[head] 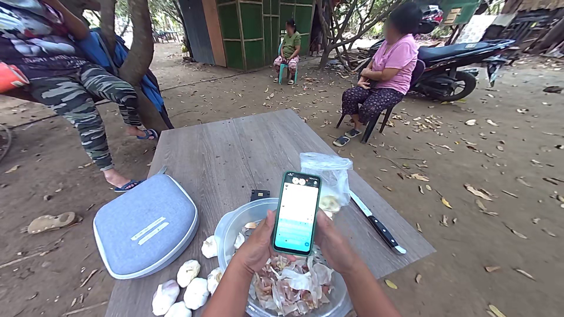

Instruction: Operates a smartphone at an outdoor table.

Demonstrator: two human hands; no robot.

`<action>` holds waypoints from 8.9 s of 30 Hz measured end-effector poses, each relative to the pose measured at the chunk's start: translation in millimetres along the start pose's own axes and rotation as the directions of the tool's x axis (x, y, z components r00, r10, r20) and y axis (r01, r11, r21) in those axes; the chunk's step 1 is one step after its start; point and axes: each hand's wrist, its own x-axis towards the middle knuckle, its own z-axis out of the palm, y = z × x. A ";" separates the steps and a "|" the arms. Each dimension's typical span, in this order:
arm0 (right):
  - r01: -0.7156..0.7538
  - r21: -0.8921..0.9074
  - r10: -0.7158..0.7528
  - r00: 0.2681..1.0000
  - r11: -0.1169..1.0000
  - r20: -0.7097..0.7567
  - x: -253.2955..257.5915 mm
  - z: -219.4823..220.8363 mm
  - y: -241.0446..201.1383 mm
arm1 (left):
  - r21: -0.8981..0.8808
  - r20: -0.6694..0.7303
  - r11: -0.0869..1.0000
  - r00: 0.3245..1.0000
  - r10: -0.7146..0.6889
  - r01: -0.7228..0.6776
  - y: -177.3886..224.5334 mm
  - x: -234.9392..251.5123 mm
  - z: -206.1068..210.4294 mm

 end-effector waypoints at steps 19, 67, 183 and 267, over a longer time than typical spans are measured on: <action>-0.035 0.194 -0.006 0.978 0.980 0.209 -0.8 -7.5 -0.4 | -0.132 0.090 0.991 0.995 0.039 -0.027 2.3 0.9 0.0; -0.042 0.124 0.025 0.991 0.991 0.134 -0.6 0.7 -2.9 | -0.025 -0.075 1.000 0.997 0.003 -0.005 4.9 -0.2 10.8; -0.073 0.097 0.065 0.995 0.993 0.080 0.0 2.9 -5.1 | -0.057 -0.001 0.998 1.000 0.008 -0.008 4.4 -1.3 7.3; -0.049 0.062 0.048 0.998 0.997 0.028 0.7 9.2 -4.7 | 0.004 -0.158 1.000 0.987 0.010 -0.009 4.1 2.2 13.8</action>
